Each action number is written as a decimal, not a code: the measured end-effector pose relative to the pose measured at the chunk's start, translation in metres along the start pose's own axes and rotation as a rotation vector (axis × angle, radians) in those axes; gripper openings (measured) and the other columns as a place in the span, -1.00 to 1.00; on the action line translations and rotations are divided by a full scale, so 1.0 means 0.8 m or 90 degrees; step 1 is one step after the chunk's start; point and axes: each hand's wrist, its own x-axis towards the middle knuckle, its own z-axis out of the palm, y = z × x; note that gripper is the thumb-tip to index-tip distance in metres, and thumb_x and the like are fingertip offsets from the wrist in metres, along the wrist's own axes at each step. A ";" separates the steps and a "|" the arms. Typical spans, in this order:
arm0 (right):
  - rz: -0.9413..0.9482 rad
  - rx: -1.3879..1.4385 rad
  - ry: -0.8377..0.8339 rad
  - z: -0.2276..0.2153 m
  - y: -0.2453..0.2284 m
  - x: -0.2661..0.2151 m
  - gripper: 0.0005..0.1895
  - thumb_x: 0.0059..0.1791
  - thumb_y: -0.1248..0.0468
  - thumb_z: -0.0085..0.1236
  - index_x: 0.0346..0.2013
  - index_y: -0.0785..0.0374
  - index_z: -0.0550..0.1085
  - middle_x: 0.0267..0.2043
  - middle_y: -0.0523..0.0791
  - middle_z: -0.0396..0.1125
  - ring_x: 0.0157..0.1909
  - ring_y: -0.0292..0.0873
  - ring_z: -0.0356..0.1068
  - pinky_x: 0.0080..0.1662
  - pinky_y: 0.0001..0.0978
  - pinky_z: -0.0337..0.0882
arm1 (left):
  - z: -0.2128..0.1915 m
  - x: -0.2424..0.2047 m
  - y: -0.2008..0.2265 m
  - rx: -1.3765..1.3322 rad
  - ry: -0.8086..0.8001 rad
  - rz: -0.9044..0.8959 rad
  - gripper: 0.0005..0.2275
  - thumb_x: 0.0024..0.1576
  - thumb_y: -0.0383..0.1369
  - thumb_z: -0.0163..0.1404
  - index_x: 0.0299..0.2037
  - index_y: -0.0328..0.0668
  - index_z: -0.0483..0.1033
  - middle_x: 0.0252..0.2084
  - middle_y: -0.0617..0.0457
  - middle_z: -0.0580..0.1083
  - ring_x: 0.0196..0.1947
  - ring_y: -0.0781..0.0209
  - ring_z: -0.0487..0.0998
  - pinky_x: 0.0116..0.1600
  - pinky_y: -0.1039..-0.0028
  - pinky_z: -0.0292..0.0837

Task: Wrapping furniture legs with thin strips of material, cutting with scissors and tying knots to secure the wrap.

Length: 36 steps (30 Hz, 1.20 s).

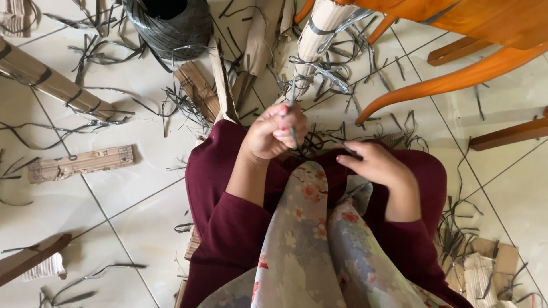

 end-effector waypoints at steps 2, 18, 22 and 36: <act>0.021 -0.017 -0.014 0.025 0.049 0.022 -0.38 0.05 0.09 0.18 0.26 0.50 0.37 0.21 0.33 0.32 0.30 0.32 0.31 0.28 0.22 0.30 | 0.019 0.000 0.009 0.035 0.006 0.011 -0.88 0.37 -0.38 -0.19 0.00 -0.05 0.42 -0.56 0.24 0.11 -0.58 0.47 0.07 -0.41 0.64 0.13; -0.301 0.258 0.379 0.016 -0.012 0.017 -0.79 0.01 0.30 0.36 -0.06 0.21 0.63 -0.69 -0.19 0.28 -0.59 -0.42 0.16 -0.51 -0.61 0.17 | 0.054 0.026 -0.036 0.774 0.147 -0.129 -0.88 0.23 -0.34 0.12 -0.10 -0.15 0.55 -0.32 0.04 0.64 -0.29 0.27 0.64 -0.07 0.42 0.52; -0.300 0.254 0.434 0.019 -0.037 0.016 -0.87 -0.01 0.29 0.41 -0.19 0.22 0.66 -0.74 -0.23 0.18 -0.58 -0.46 0.07 -0.47 -0.63 0.17 | 0.055 0.030 -0.040 0.799 0.201 -0.076 -0.90 0.17 -0.35 0.17 -0.18 -0.14 0.62 -0.36 -0.01 0.63 -0.32 0.18 0.65 -0.18 0.42 0.53; -0.256 0.298 0.513 0.027 -0.018 0.028 -0.90 0.03 0.37 0.39 -0.21 0.33 0.62 -0.62 -0.14 0.28 -0.52 -0.42 0.18 -0.42 -0.56 0.24 | 0.045 0.032 -0.046 0.732 0.262 -0.053 -0.91 0.17 -0.34 0.17 -0.20 -0.12 0.66 -0.41 0.01 0.60 -0.34 0.31 0.59 -0.25 0.52 0.50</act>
